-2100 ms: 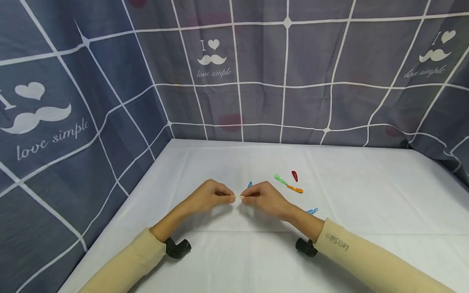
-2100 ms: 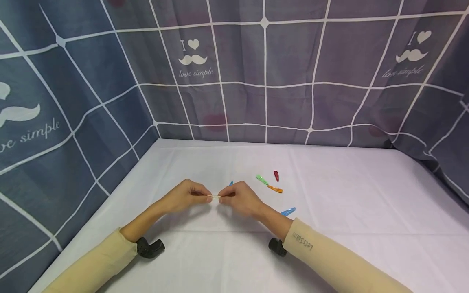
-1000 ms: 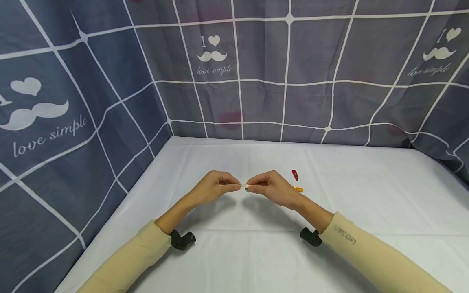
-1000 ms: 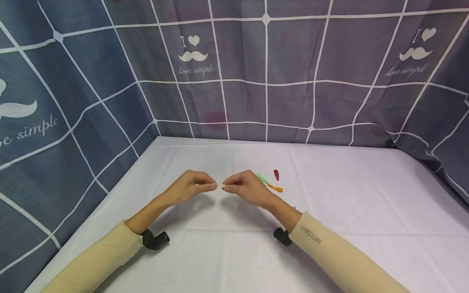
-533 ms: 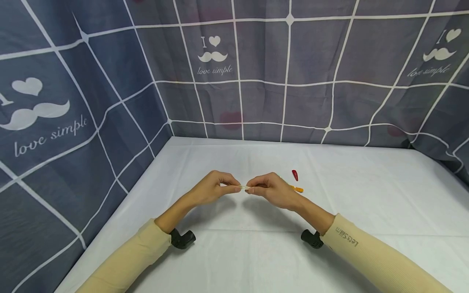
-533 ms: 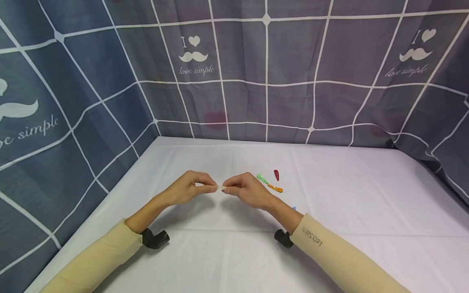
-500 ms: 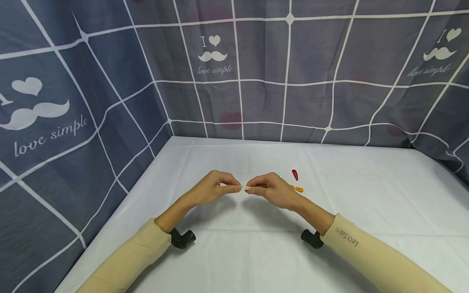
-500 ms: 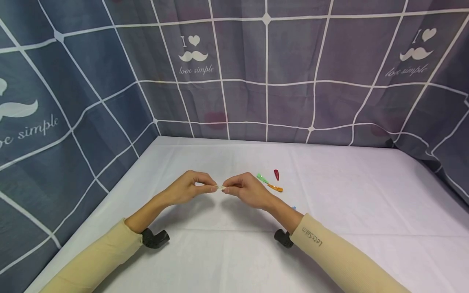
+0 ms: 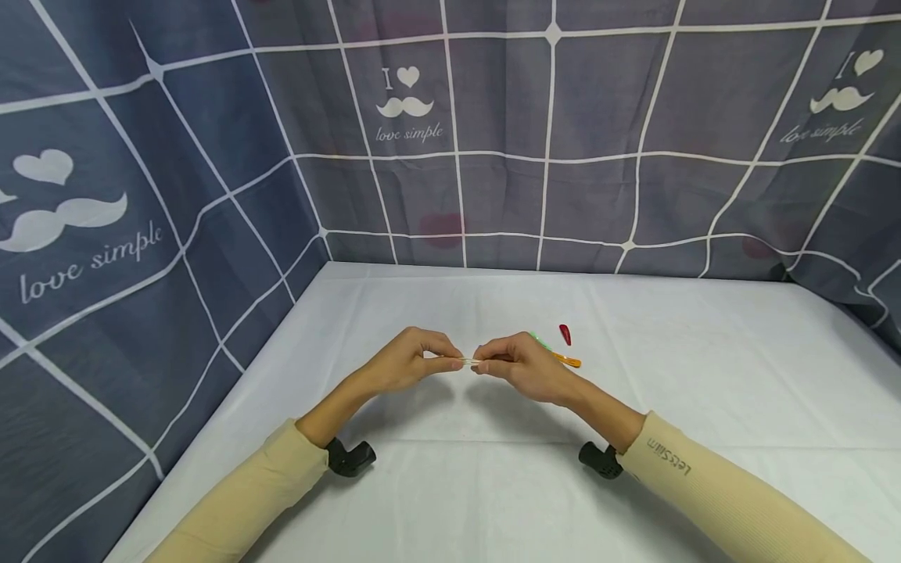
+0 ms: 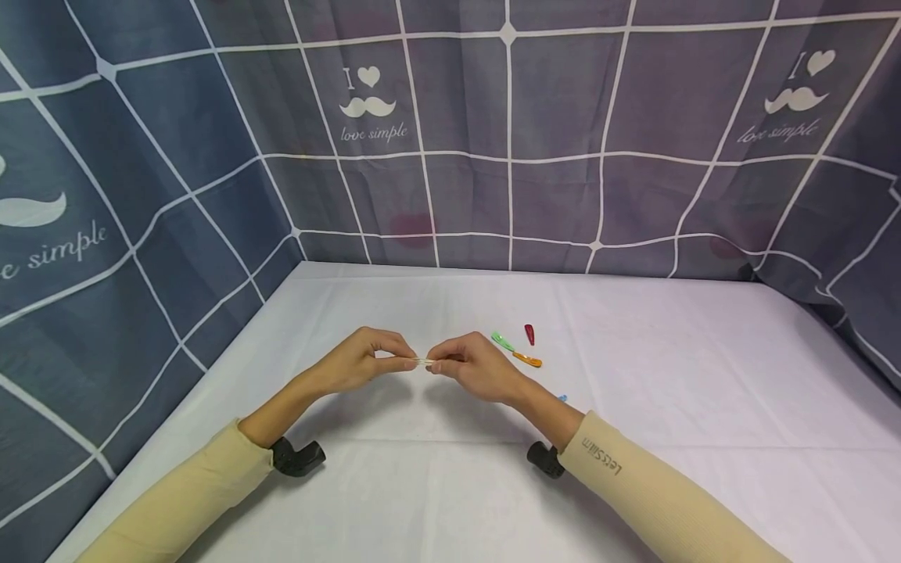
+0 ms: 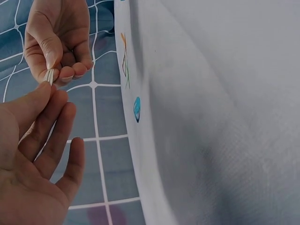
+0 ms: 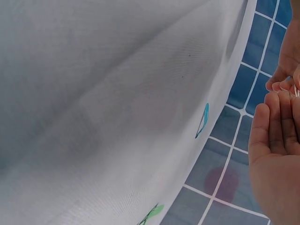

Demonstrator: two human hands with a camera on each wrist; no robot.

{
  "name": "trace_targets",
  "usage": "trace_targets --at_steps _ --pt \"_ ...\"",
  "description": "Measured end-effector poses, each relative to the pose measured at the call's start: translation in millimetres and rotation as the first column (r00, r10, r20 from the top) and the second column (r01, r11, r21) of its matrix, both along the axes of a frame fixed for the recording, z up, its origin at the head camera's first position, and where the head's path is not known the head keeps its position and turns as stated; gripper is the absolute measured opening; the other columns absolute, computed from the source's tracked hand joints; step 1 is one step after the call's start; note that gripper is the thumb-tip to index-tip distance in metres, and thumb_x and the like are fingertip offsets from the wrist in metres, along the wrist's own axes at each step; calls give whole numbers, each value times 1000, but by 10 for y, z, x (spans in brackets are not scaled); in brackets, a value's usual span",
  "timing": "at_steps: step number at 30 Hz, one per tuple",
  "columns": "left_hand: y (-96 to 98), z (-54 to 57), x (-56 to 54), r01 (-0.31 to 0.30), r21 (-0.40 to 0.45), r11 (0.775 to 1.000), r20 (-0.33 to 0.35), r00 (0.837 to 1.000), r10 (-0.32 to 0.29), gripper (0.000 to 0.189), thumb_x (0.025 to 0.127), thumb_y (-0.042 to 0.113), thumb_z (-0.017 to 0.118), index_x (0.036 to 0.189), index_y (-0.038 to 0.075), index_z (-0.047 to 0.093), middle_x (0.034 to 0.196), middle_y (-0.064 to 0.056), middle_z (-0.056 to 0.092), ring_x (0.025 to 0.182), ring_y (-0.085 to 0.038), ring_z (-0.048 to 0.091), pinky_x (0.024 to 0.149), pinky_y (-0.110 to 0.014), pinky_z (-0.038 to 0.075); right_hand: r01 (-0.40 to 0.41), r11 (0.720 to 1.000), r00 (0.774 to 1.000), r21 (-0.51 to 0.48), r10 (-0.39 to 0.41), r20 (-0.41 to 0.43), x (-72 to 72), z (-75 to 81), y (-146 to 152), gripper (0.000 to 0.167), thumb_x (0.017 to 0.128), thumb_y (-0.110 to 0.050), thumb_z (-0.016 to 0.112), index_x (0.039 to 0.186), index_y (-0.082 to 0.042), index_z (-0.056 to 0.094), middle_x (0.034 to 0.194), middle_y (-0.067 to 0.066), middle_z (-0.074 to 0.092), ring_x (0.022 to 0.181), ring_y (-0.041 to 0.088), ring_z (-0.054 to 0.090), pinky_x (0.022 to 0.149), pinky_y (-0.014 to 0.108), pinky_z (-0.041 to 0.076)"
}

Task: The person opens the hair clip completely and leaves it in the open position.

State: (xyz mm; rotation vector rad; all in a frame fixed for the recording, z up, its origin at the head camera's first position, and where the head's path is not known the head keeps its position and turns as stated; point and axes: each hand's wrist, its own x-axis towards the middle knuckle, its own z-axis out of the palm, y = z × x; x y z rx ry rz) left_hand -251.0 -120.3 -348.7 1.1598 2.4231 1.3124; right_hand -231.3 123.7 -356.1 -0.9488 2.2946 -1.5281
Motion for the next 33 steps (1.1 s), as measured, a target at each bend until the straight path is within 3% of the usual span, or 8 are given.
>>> trace_targets --at_steps 3,9,16,21,33 --pt "7 1 3 4 9 1000 -11 1000 -4 16 94 12 68 102 1 77 97 -13 72 92 -15 65 85 -46 50 -7 1000 1000 -8 7 11 8 17 11 17 98 -7 60 106 1 72 102 18 68 98 32 60 89 36 48" --pt "28 9 18 9 22 1000 -30 1000 -8 14 94 10 68 100 1 77 97 -13 73 91 -14 65 84 -47 51 16 1000 999 -9 -15 30 10 39 28 18 97 -5 61 109 4 72 106 20 70 101 22 64 95 40 48" --pt "37 -19 17 -78 7 997 -13 997 78 15 93 14 69 99 2 77 93 -1 73 89 -14 65 83 -45 50 104 995 993 -3 -104 50 27 27 6 22 96 -12 65 110 3 72 110 15 70 103 20 64 94 41 48" --pt "39 -27 25 -128 -3 992 -4 992 128 16 92 17 71 98 4 78 91 5 73 87 -14 65 79 -40 52 122 993 991 -6 -121 54 37 2 2 25 95 -12 66 113 4 71 115 16 68 102 22 64 91 39 50" --pt "32 -77 16 -182 -2 983 -11 983 182 14 91 21 73 95 8 79 87 5 72 84 -15 64 77 -35 51 209 978 976 12 -208 -60 51 -67 -64 20 92 -8 67 110 0 72 107 11 69 96 20 63 86 36 52"
